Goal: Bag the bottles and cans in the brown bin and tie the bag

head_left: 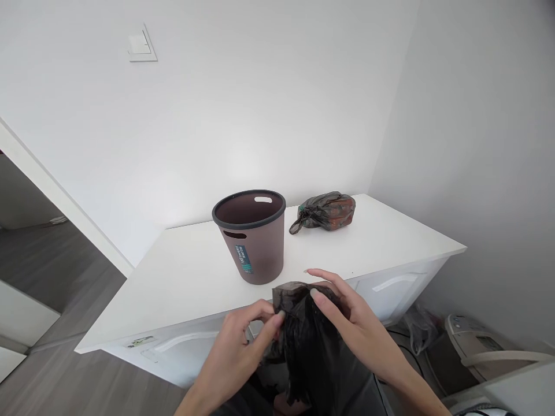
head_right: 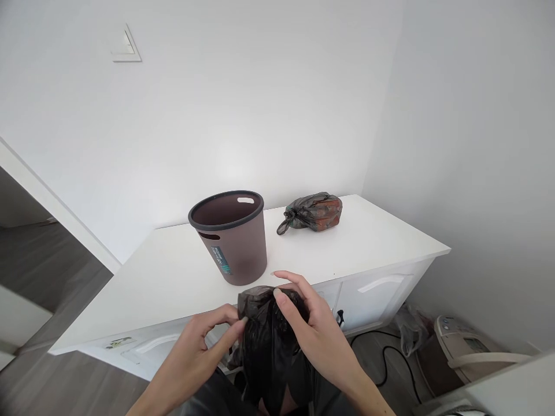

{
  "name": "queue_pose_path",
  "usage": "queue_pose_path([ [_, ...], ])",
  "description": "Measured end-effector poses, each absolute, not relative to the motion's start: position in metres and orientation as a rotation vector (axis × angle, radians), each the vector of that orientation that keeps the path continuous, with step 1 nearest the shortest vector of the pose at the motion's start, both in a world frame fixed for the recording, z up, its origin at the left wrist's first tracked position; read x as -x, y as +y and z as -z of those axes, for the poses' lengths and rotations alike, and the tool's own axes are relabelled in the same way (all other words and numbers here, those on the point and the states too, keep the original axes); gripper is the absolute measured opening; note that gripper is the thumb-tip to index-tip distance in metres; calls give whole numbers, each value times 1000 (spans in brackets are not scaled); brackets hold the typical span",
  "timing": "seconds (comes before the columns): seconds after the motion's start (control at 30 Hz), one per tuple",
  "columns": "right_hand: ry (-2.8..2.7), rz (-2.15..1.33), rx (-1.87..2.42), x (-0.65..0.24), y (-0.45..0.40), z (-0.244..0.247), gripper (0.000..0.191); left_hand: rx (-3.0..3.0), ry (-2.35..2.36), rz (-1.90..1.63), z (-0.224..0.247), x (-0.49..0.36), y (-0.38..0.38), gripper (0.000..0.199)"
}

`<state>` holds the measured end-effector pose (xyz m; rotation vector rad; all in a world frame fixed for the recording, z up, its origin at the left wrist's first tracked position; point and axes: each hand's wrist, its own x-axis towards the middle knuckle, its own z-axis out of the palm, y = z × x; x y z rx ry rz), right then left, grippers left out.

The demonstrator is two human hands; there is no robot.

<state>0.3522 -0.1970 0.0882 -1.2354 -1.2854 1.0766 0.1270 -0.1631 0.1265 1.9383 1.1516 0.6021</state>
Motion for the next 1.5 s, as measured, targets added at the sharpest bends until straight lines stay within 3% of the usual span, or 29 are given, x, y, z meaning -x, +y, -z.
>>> queue_pose_path([
  [0.13, -1358, -1085, 1291, -360, -193, -82, 54, -1752, 1176, -811, -121, -117, -154, 37],
  [0.33, -1420, -1114, 1236, -370, -183, -68, 34, -1331, 1173, -1082, -129, -96, -149, 41],
  [0.4, -1396, -1135, 1211, -371, -181, -66, 35, -1287, 1185, -1115, -131, -86, -144, 42],
  [0.6, -1283, -1120, 1212, -368, -184, -68, 46, -1787, 1522, -1013, -129, -67, -126, 39],
  [0.7, -1246, -1126, 1217, -365, -186, -71, 45, -2052, 1643, -1207, -130, -76, -129, 34],
  [0.77, -1240, -1138, 1217, -361, -187, -74, 45, -2221, 1478, -1346, -136, -88, -137, 28],
  [0.83, -1244, -1163, 1205, -358, -188, -78, 44, -2433, 1163, -1247, -143, -101, -145, 28],
  [0.97, -1225, -1207, 1142, -353, -190, -83, 40, -2779, 748, -715, -147, -117, -150, 49],
  [1.07, -1163, -1203, 1104, -352, -191, -84, 37, -2798, 745, -603, -135, -117, -140, 29],
  [1.17, -1055, -1067, 1156, -347, -195, -86, 32, -2545, 897, -704, -129, -112, -133, 26],
  [1.27, -975, -600, 1231, -335, -206, -90, 28, -2232, 1116, -768, -137, -109, -133, 14],
  [1.37, -1125, -163, 1113, -321, -220, -92, 36, -2081, 1180, -790, -150, -109, -137, 18],
  [1.43, -1386, -162, 1000, -314, -221, -94, 36, -2049, 1161, -822, -156, -110, -140, 19],
  [1.5, -1621, -375, 988, -310, -214, -96, 34, -2010, 1163, -872, -159, -108, -144, 20],
])
